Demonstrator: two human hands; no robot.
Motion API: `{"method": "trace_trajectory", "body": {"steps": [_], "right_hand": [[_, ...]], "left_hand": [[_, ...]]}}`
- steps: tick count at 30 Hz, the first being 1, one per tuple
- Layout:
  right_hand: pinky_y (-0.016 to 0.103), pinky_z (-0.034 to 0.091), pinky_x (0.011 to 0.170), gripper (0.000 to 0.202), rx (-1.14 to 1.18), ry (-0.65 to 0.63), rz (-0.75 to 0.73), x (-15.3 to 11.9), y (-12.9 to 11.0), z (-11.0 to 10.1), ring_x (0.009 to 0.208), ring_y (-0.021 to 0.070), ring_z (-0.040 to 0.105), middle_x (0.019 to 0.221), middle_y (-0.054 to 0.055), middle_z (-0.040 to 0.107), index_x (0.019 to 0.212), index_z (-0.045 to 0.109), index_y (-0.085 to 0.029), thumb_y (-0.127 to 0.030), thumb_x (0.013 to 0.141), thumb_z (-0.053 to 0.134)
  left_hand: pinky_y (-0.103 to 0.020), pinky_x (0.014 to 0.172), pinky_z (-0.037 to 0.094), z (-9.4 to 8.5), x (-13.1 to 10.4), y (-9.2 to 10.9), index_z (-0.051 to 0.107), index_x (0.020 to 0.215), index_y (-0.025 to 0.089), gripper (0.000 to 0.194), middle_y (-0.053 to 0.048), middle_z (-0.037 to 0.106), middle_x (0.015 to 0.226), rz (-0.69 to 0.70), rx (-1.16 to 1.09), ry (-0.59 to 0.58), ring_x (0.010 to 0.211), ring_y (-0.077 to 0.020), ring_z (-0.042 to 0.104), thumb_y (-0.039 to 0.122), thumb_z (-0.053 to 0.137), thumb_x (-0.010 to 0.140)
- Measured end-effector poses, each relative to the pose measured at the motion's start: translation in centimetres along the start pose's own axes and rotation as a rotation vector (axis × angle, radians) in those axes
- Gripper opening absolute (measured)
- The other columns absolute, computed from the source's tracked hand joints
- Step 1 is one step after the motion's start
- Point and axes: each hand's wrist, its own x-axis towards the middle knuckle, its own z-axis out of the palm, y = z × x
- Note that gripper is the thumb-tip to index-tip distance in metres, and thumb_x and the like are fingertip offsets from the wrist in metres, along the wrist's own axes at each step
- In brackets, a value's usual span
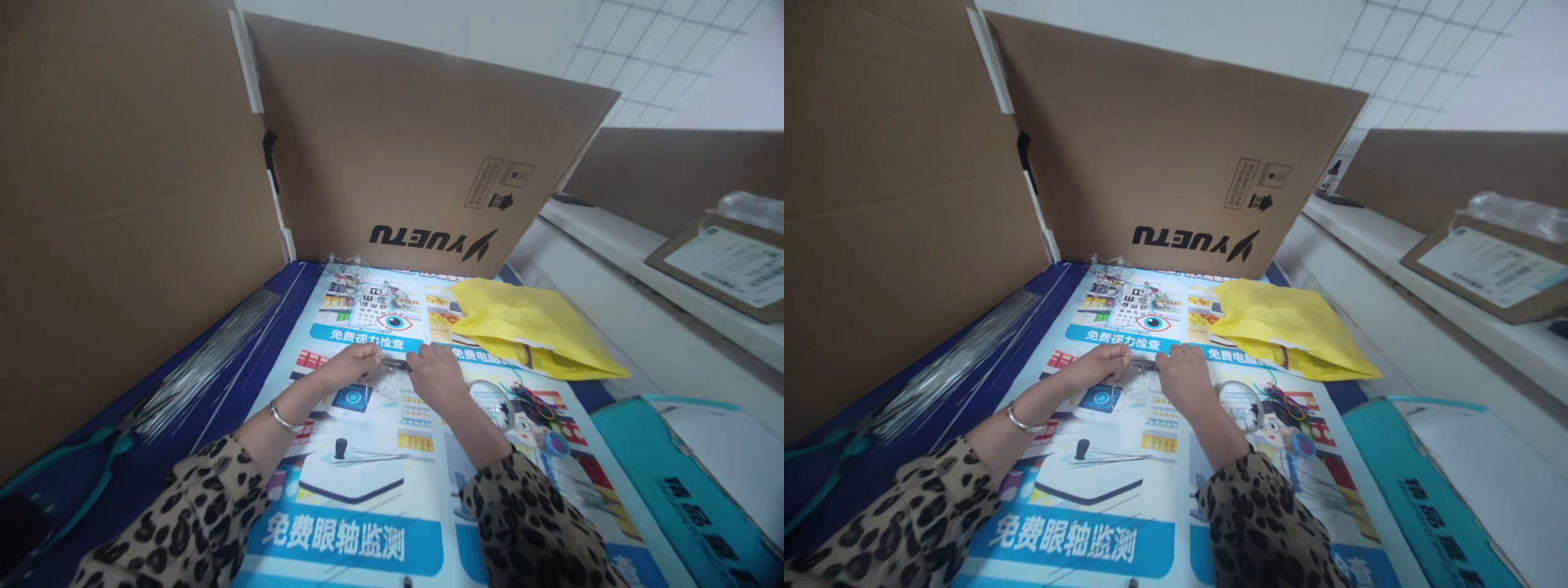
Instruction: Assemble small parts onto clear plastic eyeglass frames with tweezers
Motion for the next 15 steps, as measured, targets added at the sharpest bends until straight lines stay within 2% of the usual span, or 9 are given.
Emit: {"method": "trace_trajectory", "body": {"steps": [15], "right_hand": [[0.031, 0.024, 0.067, 0.016, 0.046, -0.156, 0.027, 0.18, -0.30, 0.62, 0.077, 0.0191, 0.049, 0.077, 0.008, 0.059, 0.085, 0.058, -0.017, -0.015, 0.079, 0.043]], "left_hand": [[-0.018, 0.041, 0.026, 0.01, 0.02, -0.15, 0.047, 0.071, 0.015, 0.022, 0.007, 0.040, 0.043, -0.008, -0.024, -0.006, 0.038, -0.0050, 0.033, 0.036, 0.051, 0.074]]}}
